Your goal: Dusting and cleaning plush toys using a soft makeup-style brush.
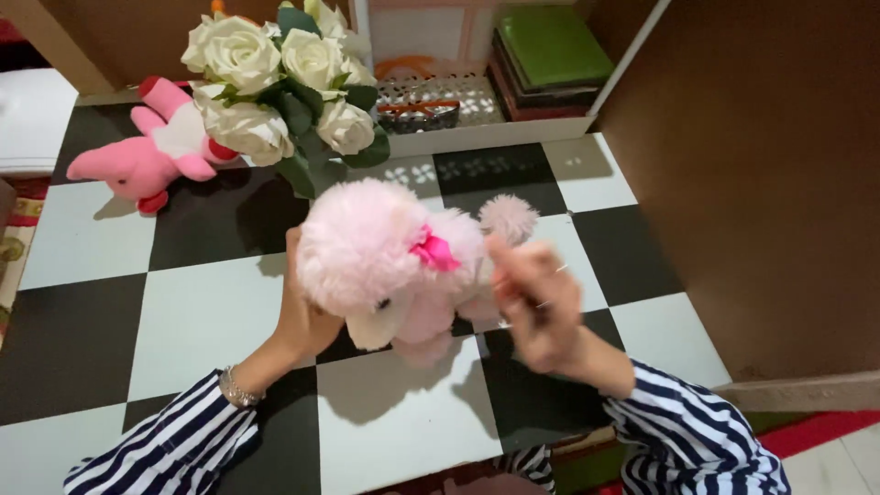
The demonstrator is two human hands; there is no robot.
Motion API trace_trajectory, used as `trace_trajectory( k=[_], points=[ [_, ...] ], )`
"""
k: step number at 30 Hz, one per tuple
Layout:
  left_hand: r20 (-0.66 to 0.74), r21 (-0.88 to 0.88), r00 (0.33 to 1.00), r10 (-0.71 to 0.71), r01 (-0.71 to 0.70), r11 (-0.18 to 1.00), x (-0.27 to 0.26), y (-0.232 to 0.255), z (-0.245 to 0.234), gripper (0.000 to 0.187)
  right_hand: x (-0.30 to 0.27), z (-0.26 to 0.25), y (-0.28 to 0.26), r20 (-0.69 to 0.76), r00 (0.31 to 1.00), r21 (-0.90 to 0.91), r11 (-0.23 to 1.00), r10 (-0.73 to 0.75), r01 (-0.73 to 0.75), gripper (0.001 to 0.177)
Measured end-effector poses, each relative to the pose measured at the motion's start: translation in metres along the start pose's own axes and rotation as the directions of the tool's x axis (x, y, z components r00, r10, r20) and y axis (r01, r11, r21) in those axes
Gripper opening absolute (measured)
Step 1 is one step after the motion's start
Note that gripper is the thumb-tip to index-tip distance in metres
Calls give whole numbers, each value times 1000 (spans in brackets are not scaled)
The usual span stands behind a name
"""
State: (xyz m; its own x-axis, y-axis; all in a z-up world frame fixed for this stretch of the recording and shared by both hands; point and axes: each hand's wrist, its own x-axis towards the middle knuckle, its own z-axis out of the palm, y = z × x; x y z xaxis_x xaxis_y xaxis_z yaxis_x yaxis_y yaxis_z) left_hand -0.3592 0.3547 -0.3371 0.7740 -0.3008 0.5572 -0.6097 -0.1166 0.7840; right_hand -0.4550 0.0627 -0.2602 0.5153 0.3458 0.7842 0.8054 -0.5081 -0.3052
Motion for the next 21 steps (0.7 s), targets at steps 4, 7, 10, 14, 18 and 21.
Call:
trace_trajectory(
  k=[4, 7, 10, 14, 18, 21],
  points=[
    [135, -506, 991, 19, 52, 861, 12, 37, 5, 96, 22, 6, 17, -128, 936, 556, 805, 329, -207, 39],
    [230, -643, 973, 12, 143, 752, 5, 19, 3, 101, 41, 20, 26, -108, 866, 732, 628, 488, -263, 38],
    [378, -504, 921, -91, 288, 814, -16, -39, 16, 78, 51, 30, 35, -154, 860, 703, 665, 487, -251, 35],
    [545, -279, 807, -230, 433, 857, -46, -161, 39, 51, 48, 28, 50, -349, 860, 697, 716, 372, -26, 39],
    [546, -521, 758, -357, 641, 564, -82, -231, 27, 48, 59, 11, 40, -346, 884, 799, 592, 316, 102, 57],
    [530, -257, 809, -253, 438, 862, -88, -227, 22, 42, 84, -4, 19, -278, 960, 399, 909, -8, 123, 66]
  ],
)
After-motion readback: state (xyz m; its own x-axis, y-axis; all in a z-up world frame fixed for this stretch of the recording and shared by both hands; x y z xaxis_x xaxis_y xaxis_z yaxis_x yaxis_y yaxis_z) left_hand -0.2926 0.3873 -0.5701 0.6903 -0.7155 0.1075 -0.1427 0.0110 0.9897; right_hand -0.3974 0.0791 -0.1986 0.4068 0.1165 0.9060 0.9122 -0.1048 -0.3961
